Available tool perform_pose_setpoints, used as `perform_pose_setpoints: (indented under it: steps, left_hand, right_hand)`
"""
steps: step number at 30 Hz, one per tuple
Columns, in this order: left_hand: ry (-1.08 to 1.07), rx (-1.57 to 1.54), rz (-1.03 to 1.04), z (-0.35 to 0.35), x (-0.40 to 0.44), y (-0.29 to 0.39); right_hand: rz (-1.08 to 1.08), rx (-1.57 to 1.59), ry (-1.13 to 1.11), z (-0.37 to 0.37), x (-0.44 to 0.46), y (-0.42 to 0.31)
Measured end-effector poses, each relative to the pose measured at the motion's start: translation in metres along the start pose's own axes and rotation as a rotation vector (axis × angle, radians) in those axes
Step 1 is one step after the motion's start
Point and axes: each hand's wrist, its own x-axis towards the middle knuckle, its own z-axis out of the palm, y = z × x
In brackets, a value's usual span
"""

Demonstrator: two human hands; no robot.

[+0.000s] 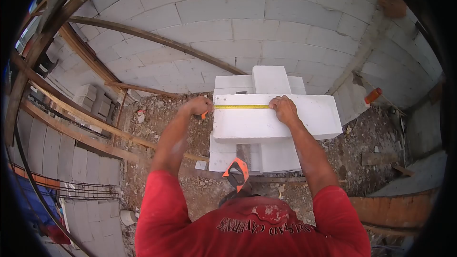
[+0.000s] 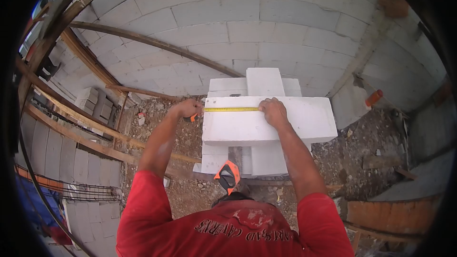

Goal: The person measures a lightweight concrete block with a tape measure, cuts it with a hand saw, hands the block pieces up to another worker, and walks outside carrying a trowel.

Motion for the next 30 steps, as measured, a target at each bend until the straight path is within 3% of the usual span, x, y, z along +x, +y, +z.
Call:
perform_pose_setpoints:
  steps: [4,7,8,12,15,16,17,20,24,27,29,30]
  left_hand:
    - [-0.016,0.013,-0.046,0.029,-0.032,-0.002]
    - [0.032,0.197,0.044,0.047,-0.069,0.007]
    - [-0.052,0.003,0.013,0.054,-0.079,0.005]
    - [-0.135,-0.098,-0.036,0.097,-0.130,0.003]
    - [-0.249,-0.040,-0.144,0.158,-0.185,0.008]
    - [-0.372,-0.161,-0.063,0.200,-0.187,-0.031]
    - [-0.419,-0.136,-0.034,0.219,-0.221,-0.008]
    - [-0.605,-0.470,-0.160,0.324,-0.280,-0.012]
    - [-0.515,-0.896,-0.160,0.408,-0.352,0.009]
    - [-0.348,-1.003,-0.355,0.450,-0.375,0.000]
    - [-0.252,-0.976,-0.490,0.465,-0.369,-0.012]
    - [-0.202,-1.003,-0.440,0.473,-0.363,-0.023]
  right_hand:
    - [-0.040,0.006,0.014,-0.005,-0.043,-0.012]
    - [-0.058,0.012,0.019,-0.009,-0.079,-0.021]
    - [-0.054,0.012,0.010,-0.012,-0.092,-0.027]
    - [-0.043,-0.004,-0.075,-0.016,-0.160,-0.043]
    - [0.027,0.053,-0.262,-0.013,-0.246,-0.056]
    - [0.006,0.079,-0.326,-0.001,-0.277,-0.052]
    - [0.004,0.240,-0.300,0.024,-0.318,-0.045]
    - [0.108,0.547,-0.334,0.041,-0.406,-0.072]
    - [0.273,0.786,-0.450,0.050,-0.462,-0.119]
    - [0.212,0.776,-0.549,0.077,-0.459,-0.137]
    - [0.075,0.701,-0.459,0.096,-0.442,-0.143]
    - [-0.008,0.602,-0.450,0.102,-0.430,-0.145]
